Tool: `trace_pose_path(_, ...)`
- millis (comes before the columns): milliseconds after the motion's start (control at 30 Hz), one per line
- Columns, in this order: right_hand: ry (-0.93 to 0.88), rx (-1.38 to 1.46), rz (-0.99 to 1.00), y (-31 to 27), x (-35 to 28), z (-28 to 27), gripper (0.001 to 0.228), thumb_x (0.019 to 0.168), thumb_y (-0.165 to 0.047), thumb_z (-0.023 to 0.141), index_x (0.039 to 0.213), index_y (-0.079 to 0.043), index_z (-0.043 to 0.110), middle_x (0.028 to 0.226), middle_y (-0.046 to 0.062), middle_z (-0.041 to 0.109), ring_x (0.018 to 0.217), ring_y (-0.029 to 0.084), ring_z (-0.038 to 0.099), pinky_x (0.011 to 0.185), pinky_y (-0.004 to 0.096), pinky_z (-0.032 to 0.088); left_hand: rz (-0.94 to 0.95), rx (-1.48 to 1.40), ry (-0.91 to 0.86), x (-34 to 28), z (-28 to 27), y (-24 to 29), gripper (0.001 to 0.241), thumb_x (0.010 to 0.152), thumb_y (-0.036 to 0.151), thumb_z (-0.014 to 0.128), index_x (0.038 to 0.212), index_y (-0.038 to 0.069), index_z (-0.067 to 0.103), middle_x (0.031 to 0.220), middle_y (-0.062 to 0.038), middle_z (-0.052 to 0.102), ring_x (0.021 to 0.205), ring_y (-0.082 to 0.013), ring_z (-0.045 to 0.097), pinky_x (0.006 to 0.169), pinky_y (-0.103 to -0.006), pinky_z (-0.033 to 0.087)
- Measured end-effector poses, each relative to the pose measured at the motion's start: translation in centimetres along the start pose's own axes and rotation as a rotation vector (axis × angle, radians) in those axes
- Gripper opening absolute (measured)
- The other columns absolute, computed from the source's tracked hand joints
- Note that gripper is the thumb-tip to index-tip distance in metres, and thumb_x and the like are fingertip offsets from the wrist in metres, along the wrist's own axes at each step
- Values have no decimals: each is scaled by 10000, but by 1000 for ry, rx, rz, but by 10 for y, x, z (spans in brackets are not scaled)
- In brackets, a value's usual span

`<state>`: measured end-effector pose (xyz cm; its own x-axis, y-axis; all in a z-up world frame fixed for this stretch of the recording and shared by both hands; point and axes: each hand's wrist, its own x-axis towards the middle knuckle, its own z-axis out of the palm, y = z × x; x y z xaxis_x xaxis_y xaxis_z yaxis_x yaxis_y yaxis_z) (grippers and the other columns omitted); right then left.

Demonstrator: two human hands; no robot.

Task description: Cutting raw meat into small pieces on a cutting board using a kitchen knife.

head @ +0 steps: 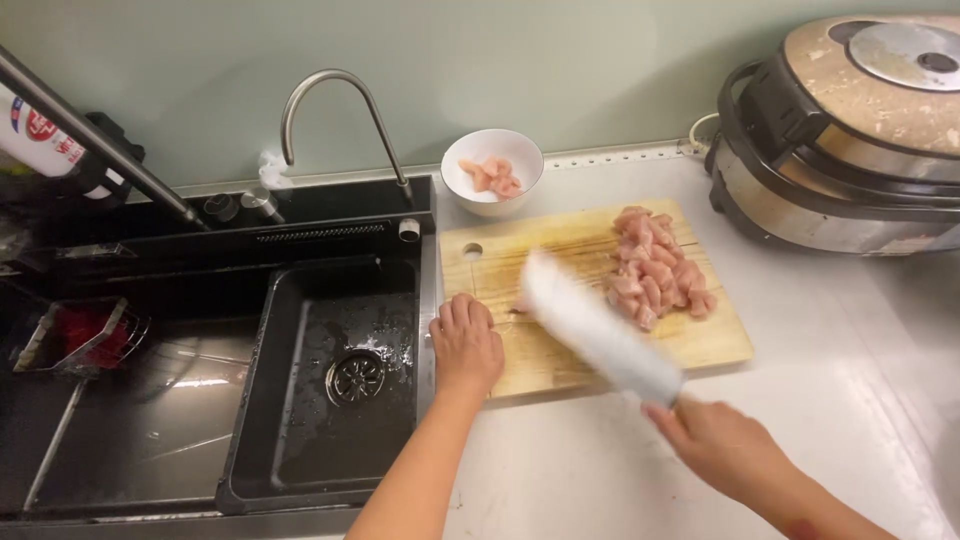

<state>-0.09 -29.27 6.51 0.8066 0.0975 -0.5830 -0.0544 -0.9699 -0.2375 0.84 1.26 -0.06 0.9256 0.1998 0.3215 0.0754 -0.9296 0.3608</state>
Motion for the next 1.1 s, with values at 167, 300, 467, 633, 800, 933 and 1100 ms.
trace_pose_path(167, -80, 2, 39, -15, -12, -27, 644, 972, -657, 431, 967, -70, 696, 665, 98, 673, 505, 241, 687, 540, 381, 593, 15, 3, 34, 1, -3, -4, 167, 812, 98, 611, 969, 87, 556, 1135, -107, 500, 1096, -306, 477, 952, -473, 360)
trace_pose_path(300, 87, 9, -50, 17, 11, -3, 624, 965, -649, 427, 908, -85, 687, 620, 89, 653, 523, 242, 648, 544, 394, 533, 28, -22, 52, 1, 2, 1, 188, 791, 107, 626, 968, 87, 564, 1132, -107, 506, 1107, -314, 477, 951, -474, 363)
trace_pose_path(467, -18, -18, -2, -12, -17, -30, 630, 978, -639, 430, 921, -67, 689, 642, 85, 650, 504, 229, 646, 543, 381, 544, -3, 9, 9, 0, -4, 1, 204, 796, 119, 637, 983, 82, 564, 1125, -112, 506, 1102, -315, 472, 940, -480, 366)
trace_pose_path(633, 74, 127, -8, 0, -7, -20, 566, 940, -615, 437, 955, -93, 654, 617, 139, 651, 457, 259, 621, 497, 409, 533, 31, -12, 88, 1, 6, -2, 220, 766, 113, 639, 972, 83, 566, 1149, -116, 511, 1105, -323, 470, 931, -489, 365)
trace_pose_path(800, -79, 56, 41, 5, -2, -27, 644, 962, -645, 462, 883, -42, 674, 650, 111, 663, 464, 230, 624, 473, 384, 545, 23, 23, 47, -2, 8, -1, 183, 794, 97, 628, 964, 85, 561, 1147, -113, 510, 1102, -314, 475, 941, -485, 368)
trace_pose_path(933, 68, 150, -13, 9, -2, -12, 664, 936, -644, 454, 832, -27, 679, 595, 140, 650, 435, 252, 621, 457, 406, 528, 1, -2, 20, -2, 4, 0, 192, 788, 102, 634, 967, 92, 565, 1136, -112, 511, 1102, -317, 475, 941, -481, 370)
trace_pose_path(1100, -95, -92, 16, -7, -14, -17, 639, 966, -674, 419, 880, -99, 684, 589, 49, 643, 460, 216, 661, 533, 356, 551, 23, 0, 31, -5, 8, -1, 189, 768, 88, 645, 940, 90, 566, 1126, -116, 515, 1087, -318, 482, 930, -488, 368)
